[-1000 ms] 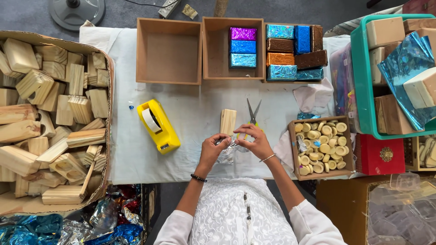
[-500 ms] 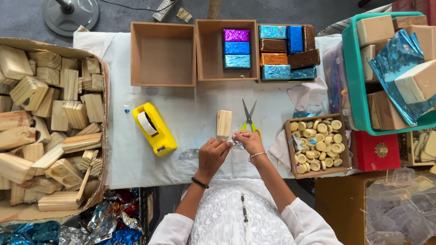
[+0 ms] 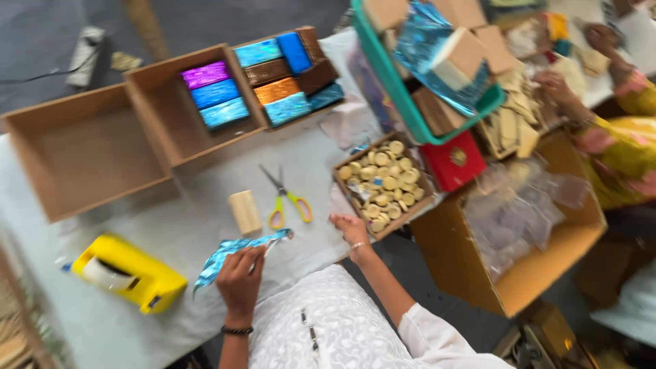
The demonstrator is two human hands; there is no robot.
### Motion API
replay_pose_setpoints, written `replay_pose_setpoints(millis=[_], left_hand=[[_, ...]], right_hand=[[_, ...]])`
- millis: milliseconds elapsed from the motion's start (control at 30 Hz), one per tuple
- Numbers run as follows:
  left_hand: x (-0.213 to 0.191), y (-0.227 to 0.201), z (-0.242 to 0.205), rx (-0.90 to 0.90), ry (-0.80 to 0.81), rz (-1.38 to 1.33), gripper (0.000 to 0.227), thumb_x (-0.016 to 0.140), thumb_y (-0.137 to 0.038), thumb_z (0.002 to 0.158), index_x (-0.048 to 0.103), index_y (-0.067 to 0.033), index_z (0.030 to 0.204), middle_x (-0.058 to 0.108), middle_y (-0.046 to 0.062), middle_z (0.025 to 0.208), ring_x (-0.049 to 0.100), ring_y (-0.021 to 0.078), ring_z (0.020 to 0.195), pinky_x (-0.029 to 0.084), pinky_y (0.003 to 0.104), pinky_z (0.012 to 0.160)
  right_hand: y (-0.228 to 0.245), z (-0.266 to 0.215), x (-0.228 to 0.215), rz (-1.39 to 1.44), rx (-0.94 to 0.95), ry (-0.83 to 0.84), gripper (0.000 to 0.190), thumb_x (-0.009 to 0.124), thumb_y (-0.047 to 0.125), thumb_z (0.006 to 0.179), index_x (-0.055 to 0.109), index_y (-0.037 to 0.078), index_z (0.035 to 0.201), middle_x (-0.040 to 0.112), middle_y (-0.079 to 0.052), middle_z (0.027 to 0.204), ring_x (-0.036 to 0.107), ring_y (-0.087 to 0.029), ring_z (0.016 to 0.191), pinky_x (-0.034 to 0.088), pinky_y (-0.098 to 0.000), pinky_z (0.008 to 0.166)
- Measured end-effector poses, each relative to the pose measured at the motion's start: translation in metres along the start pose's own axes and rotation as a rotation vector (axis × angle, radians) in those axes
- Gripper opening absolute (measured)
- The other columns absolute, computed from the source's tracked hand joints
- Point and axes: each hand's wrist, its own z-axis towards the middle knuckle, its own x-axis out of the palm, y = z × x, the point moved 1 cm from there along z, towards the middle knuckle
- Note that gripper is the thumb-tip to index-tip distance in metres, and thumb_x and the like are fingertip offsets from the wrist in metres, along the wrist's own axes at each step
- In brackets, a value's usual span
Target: Wrapping small wooden blocks in colorful decorative foil.
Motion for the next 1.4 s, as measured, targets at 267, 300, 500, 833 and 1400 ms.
replay_pose_setpoints(millis=[267, 300, 500, 833, 1400], left_hand=[[0.008, -0.005, 0.002, -0.072, 0.009, 0.035, 0.014, 0.083, -0.014, 0.083, 0.077, -0.0121, 0.096, 0.073, 0.003, 0.092, 0.067, 0.0208, 0.082, 0.054, 0.035, 0.073], [0.008, -0.008, 0.002, -0.073, 0.017, 0.029, 0.013, 0.083, -0.014, 0.084, 0.077, -0.0117, 0.095, 0.073, 0.002, 0.091, 0.066, 0.0206, 0.081, 0.053, 0.034, 0.072], [0.008, -0.011, -0.001, -0.053, 0.042, 0.011, 0.012, 0.083, -0.014, 0.084, 0.077, -0.0111, 0.094, 0.073, 0.002, 0.090, 0.065, 0.0203, 0.078, 0.053, 0.034, 0.070], [0.005, 0.004, -0.013, -0.126, -0.039, 0.064, 0.012, 0.082, -0.014, 0.088, 0.077, -0.0108, 0.099, 0.072, 0.004, 0.094, 0.067, 0.0211, 0.086, 0.054, 0.034, 0.076], [0.005, 0.000, -0.012, -0.246, -0.061, -0.068, 0.012, 0.082, -0.012, 0.089, 0.076, -0.0081, 0.098, 0.071, 0.005, 0.093, 0.067, 0.0182, 0.079, 0.054, 0.031, 0.069]], right_hand=[[-0.101, -0.002, -0.150, 0.035, 0.202, -0.313, 0.027, 0.085, 0.036, 0.079, 0.081, 0.011, 0.088, 0.065, 0.002, 0.070, 0.051, -0.009, 0.059, 0.032, -0.0273, 0.051], [-0.109, 0.013, -0.170, 0.051, 0.165, -0.449, 0.026, 0.086, 0.034, 0.080, 0.079, 0.009, 0.083, 0.064, 0.001, 0.068, 0.049, -0.011, 0.057, 0.032, -0.0291, 0.050], [-0.102, 0.100, -0.233, 0.208, -0.016, -0.809, 0.023, 0.090, 0.024, 0.079, 0.078, 0.004, 0.083, 0.069, -0.004, 0.074, 0.055, -0.012, 0.061, 0.044, -0.0284, 0.058], [-0.108, 0.157, -0.261, 0.625, 0.328, -0.581, 0.021, 0.083, 0.036, 0.086, 0.071, 0.019, 0.092, 0.064, 0.005, 0.081, 0.053, -0.013, 0.069, 0.039, -0.0349, 0.064], [-0.041, 0.090, -0.222, 0.809, 0.324, -0.496, 0.054, 0.044, 0.062, 0.098, 0.074, 0.022, 0.118, 0.055, 0.008, 0.136, 0.047, -0.015, 0.119, 0.035, -0.0433, 0.087]])
